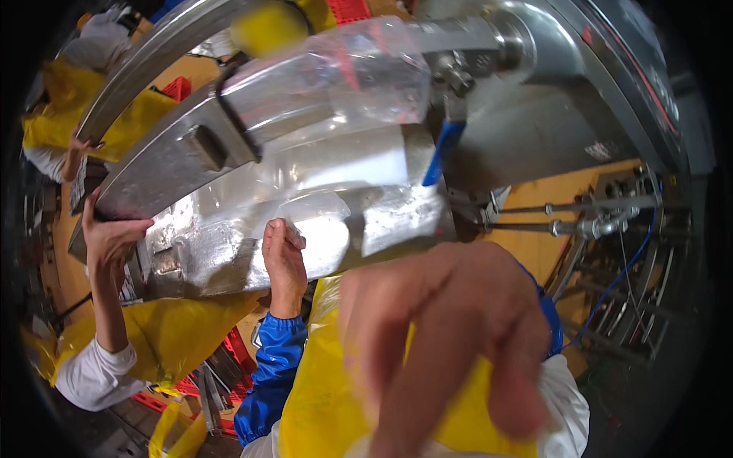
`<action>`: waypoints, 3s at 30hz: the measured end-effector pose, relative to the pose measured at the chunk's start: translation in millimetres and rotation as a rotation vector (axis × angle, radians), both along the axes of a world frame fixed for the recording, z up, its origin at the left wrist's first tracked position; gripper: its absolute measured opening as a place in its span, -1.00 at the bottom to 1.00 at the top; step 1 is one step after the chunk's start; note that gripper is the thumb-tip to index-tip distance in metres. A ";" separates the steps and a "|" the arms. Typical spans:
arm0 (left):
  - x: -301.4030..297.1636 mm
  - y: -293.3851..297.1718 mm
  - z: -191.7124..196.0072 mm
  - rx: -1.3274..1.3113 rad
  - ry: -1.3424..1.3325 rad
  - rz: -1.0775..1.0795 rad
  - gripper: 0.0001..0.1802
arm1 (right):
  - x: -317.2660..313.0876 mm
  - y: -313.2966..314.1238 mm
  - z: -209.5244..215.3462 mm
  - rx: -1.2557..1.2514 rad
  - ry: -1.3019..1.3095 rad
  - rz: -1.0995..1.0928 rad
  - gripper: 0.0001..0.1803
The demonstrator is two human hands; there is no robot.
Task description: The person repeatedly assembles a metal frame around a transparent tube attached to a machine. They align the frame halves, secure them with latches, and then disassemble the frame to repeat the process with other workers nearby.
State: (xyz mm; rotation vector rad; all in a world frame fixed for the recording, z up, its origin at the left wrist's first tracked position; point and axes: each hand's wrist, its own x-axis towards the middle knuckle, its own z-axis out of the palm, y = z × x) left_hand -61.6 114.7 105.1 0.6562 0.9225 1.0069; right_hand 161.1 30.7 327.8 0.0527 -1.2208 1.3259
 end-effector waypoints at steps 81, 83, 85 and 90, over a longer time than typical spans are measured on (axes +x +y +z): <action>-56.3 26.5 50.6 0.421 0.389 0.187 -0.45 | 72.1 36.5 -144.2 -0.610 -0.276 -1.091 -0.84; -59.1 29.1 44.6 0.448 0.421 0.195 -0.45 | 94.2 17.1 -132.5 -0.679 -0.705 -1.307 -0.87; -56.0 27.3 44.0 0.470 0.437 0.181 -0.45 | 78.2 28.2 -131.6 -0.755 -0.621 -1.362 -0.86; -35.0 13.0 66.1 0.438 0.369 0.127 -0.45 | 63.2 42.0 -144.8 -0.747 -0.116 -1.070 -0.85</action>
